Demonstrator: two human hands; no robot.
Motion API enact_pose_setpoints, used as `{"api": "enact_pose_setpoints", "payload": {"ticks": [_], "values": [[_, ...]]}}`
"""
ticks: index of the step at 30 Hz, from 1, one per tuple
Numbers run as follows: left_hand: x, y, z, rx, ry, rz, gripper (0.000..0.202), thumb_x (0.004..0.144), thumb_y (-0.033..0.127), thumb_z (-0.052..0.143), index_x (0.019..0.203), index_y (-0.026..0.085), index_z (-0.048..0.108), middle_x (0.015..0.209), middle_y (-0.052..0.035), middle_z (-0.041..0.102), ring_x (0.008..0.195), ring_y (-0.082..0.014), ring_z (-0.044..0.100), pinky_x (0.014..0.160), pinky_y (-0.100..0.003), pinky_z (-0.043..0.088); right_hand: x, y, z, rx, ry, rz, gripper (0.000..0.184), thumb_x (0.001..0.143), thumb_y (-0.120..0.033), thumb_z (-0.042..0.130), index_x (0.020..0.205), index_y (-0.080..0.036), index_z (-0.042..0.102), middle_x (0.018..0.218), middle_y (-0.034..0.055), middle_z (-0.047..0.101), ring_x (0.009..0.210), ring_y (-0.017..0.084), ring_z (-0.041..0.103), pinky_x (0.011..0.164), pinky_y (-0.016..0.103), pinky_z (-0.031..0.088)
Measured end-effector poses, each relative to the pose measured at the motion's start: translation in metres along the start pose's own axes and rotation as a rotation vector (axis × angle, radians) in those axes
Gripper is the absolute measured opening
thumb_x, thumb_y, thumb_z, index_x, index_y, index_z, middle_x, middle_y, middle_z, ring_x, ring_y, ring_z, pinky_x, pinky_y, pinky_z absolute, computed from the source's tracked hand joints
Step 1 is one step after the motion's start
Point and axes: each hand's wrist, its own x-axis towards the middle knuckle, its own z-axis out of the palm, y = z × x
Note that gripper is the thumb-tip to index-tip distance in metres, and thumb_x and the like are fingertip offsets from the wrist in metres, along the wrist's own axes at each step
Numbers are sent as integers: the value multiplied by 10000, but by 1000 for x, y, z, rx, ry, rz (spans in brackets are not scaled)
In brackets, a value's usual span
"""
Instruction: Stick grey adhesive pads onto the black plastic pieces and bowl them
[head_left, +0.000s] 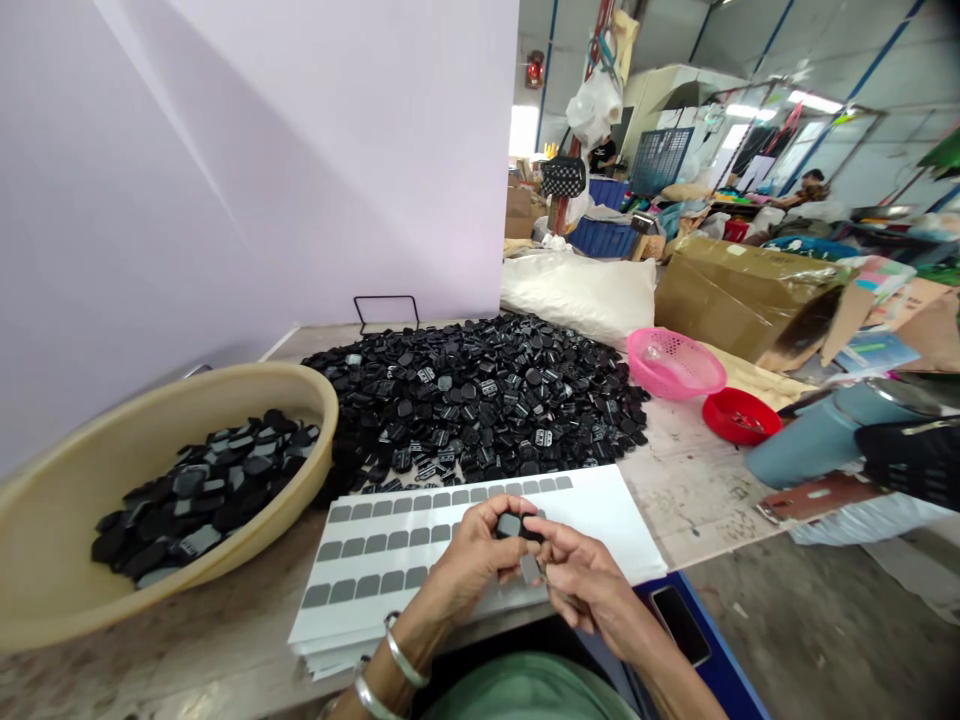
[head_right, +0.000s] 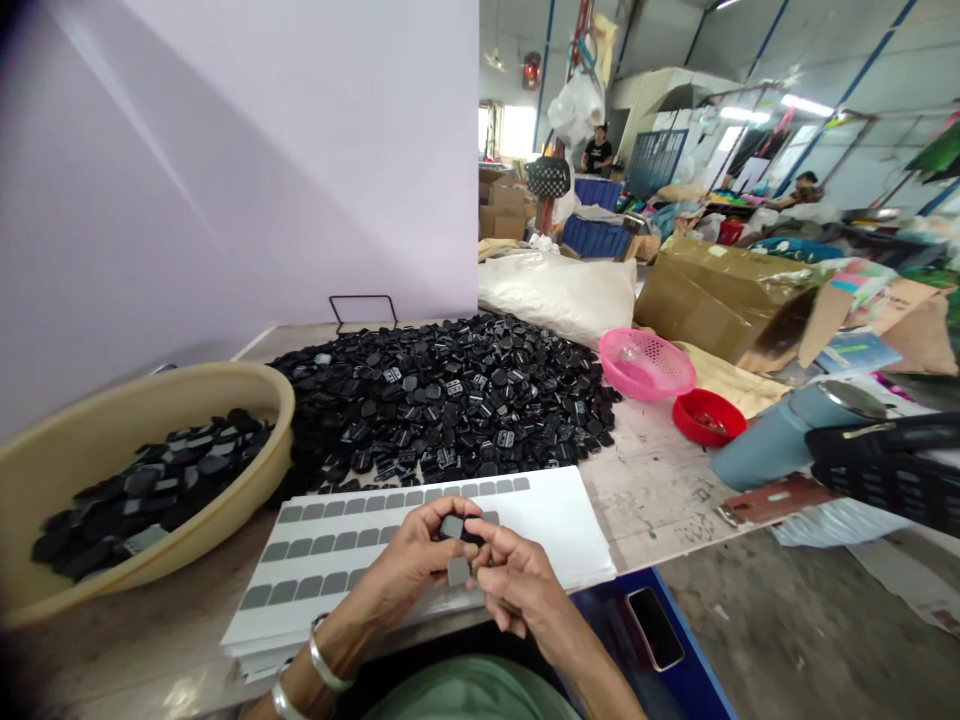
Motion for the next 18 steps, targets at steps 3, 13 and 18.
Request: {"api": "enact_pose_setpoints", "payload": {"ticks": [3,13,18], "values": [[1,-2,2,4,9,50,343,615,132,715,938,151,601,692,34,580,492,-41,434,427,-162,303,-8,-3,-2,-195,50,-111,431,779,-387,688,1183,-244,638,789,-12,568,466,48,450,418,179,360],[-3,-3,6,-135,-40,-71,402,592,114,692,963,162,543,598,41,570,435,-41,417,402,-159,259,-14,-18,-3,-895,368,-512,235,950,-285,440,1094,-231,617,913,58,637,825,185,604,724,275,486],[-4,0,7,-119,-42,-72,377,593,107,668,950,152,557,546,52,528,425,-41,398,387,-156,254,-12,-12,-3,-1054,307,-553,252,950,-227,414,1129,-239,591,923,52,642,806,179,622,705,276,495]]}}
